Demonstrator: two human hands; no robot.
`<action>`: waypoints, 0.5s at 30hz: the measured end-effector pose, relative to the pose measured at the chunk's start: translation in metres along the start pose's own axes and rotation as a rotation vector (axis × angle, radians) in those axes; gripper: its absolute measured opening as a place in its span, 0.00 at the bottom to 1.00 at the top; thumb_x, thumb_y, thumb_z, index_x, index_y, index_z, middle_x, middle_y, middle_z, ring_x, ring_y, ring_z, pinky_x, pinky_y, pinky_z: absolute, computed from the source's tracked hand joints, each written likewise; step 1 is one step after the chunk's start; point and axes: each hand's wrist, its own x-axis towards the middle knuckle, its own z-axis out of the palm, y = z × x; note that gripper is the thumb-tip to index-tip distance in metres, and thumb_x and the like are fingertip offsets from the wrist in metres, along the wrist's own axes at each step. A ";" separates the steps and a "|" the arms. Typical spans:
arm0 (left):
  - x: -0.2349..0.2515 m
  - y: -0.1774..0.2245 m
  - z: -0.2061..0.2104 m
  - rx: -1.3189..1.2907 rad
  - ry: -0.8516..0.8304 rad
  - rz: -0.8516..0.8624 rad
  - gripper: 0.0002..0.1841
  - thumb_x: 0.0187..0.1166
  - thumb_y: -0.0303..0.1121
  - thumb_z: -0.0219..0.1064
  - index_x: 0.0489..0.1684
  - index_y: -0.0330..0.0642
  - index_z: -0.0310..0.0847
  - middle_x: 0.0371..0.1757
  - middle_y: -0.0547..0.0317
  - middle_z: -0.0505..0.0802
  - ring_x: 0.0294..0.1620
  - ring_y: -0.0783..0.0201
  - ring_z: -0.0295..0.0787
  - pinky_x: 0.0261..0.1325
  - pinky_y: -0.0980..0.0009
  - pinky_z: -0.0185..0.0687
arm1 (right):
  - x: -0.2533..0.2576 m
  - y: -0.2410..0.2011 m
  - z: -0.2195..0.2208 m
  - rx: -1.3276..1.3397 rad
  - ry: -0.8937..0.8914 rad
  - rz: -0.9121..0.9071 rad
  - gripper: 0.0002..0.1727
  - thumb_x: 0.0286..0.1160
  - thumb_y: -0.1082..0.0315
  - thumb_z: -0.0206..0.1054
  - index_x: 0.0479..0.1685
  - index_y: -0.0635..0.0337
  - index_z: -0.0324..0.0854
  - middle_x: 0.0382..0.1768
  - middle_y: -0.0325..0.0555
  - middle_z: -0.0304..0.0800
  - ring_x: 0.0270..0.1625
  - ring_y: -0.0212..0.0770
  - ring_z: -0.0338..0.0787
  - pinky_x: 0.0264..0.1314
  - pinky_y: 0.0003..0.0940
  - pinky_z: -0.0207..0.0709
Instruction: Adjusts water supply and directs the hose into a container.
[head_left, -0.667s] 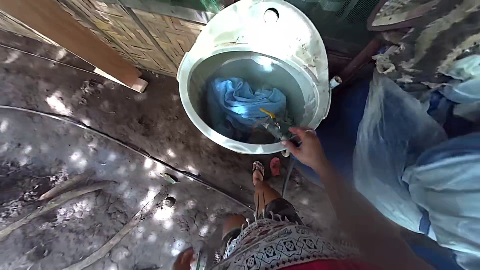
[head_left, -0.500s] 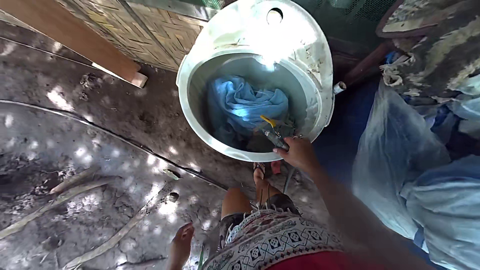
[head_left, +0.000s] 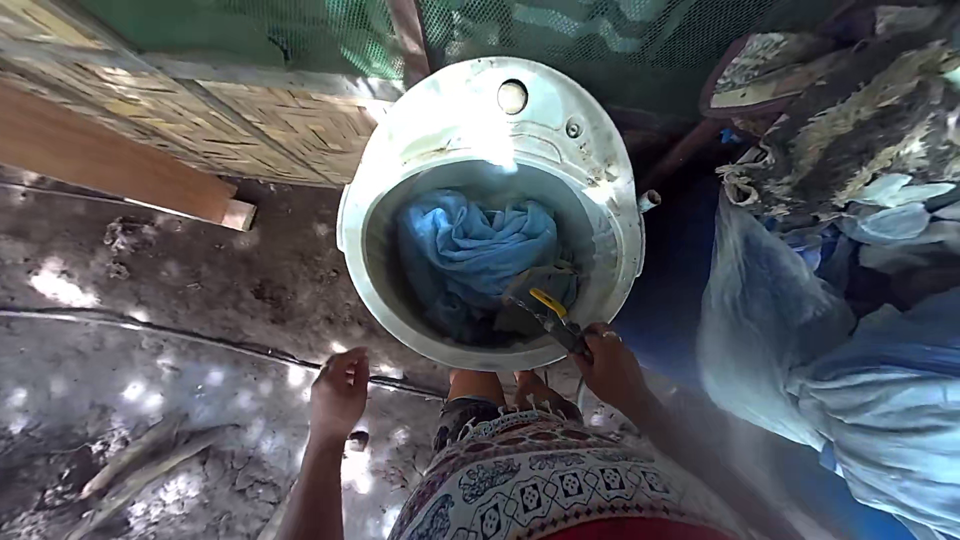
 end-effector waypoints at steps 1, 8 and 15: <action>0.022 0.006 -0.011 0.020 -0.023 0.055 0.18 0.89 0.32 0.57 0.65 0.27 0.84 0.59 0.30 0.91 0.59 0.37 0.91 0.65 0.41 0.82 | -0.009 -0.003 0.000 0.006 -0.013 0.032 0.24 0.85 0.58 0.65 0.65 0.72 0.81 0.76 0.67 0.76 0.72 0.63 0.84 0.74 0.57 0.77; 0.123 0.075 -0.002 -0.126 -0.160 0.331 0.15 0.89 0.29 0.60 0.64 0.29 0.83 0.59 0.36 0.91 0.58 0.44 0.92 0.65 0.46 0.84 | -0.040 -0.028 0.007 0.033 0.000 0.212 0.25 0.88 0.54 0.62 0.69 0.67 0.80 0.61 0.66 0.88 0.67 0.66 0.87 0.71 0.63 0.75; 0.107 0.150 0.130 -0.545 -0.797 -0.066 0.16 0.92 0.31 0.56 0.70 0.29 0.76 0.50 0.46 0.90 0.44 0.64 0.89 0.52 0.67 0.86 | -0.067 -0.066 0.019 0.096 0.047 0.293 0.25 0.86 0.53 0.64 0.72 0.62 0.81 0.63 0.65 0.88 0.67 0.66 0.88 0.68 0.66 0.77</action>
